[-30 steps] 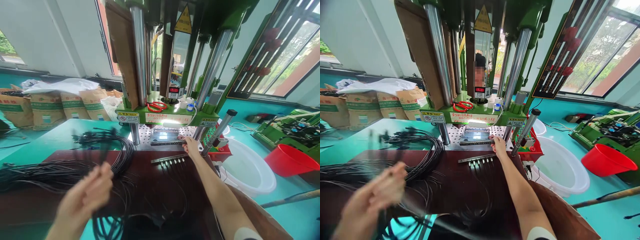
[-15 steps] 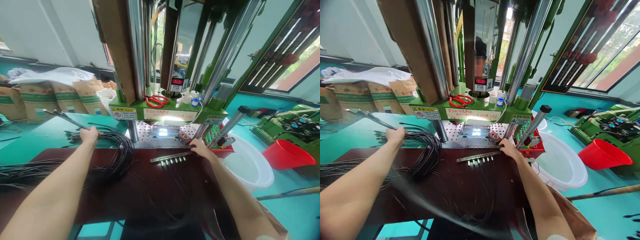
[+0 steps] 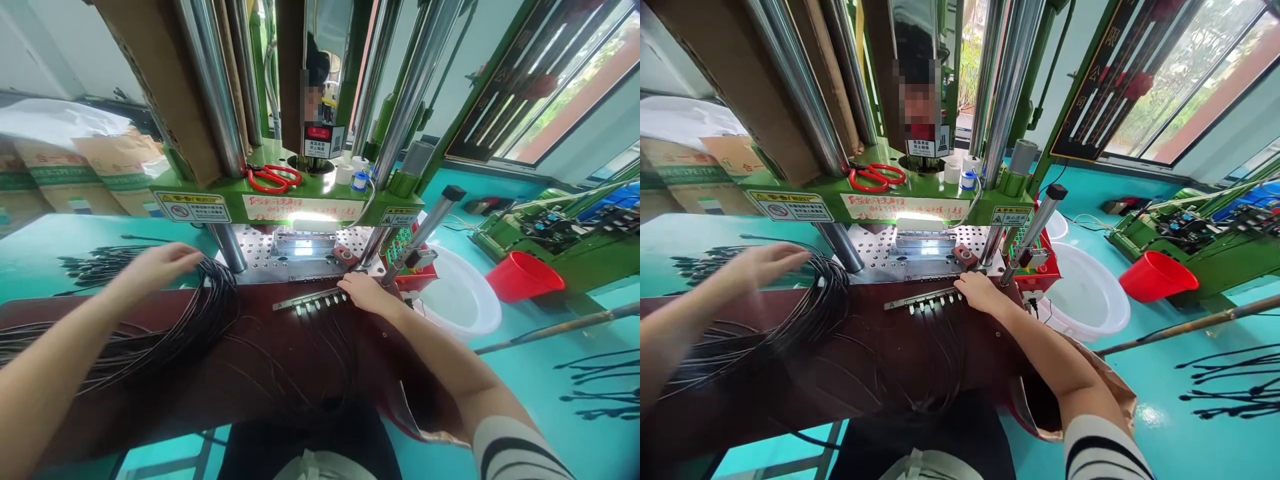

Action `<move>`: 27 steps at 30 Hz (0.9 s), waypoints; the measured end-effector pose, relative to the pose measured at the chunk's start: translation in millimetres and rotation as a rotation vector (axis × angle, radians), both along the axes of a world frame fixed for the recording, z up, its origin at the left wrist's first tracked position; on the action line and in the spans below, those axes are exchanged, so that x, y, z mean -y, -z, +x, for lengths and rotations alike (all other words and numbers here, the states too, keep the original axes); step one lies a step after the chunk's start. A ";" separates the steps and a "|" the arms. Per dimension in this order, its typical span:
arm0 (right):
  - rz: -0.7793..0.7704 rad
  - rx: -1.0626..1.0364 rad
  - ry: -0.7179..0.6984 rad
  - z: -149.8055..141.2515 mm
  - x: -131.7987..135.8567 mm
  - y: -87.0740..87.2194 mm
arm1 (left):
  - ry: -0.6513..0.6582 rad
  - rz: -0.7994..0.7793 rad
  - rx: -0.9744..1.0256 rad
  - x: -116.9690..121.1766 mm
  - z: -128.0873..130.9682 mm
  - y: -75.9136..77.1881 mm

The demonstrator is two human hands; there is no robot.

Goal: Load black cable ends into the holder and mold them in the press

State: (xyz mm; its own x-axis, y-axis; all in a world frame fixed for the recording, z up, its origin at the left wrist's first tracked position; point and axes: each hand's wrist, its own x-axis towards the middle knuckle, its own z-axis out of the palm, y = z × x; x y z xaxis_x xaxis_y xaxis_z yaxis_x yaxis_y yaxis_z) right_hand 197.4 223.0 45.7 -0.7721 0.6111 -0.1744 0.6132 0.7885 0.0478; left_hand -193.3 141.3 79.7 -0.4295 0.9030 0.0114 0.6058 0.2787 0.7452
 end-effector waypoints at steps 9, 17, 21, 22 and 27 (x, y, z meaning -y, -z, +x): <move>-0.117 0.068 0.198 -11.4 -17.5 -40.3 | 0.481 -0.160 0.619 86.4 197.6 43.8; -0.051 -0.178 0.392 -10.1 -48.4 -58.7 | 0.174 -0.281 1.431 50.5 243.0 52.2; -0.088 -0.265 0.436 -21.6 -70.0 -58.7 | 0.380 -0.320 1.527 19.3 257.2 45.5; -0.095 -0.281 0.449 -25.0 -75.0 -56.5 | 0.379 -0.316 1.514 11.9 258.7 45.6; -0.124 -0.344 0.514 -42.0 -98.8 -39.3 | 0.245 -0.330 1.364 -22.1 253.2 51.0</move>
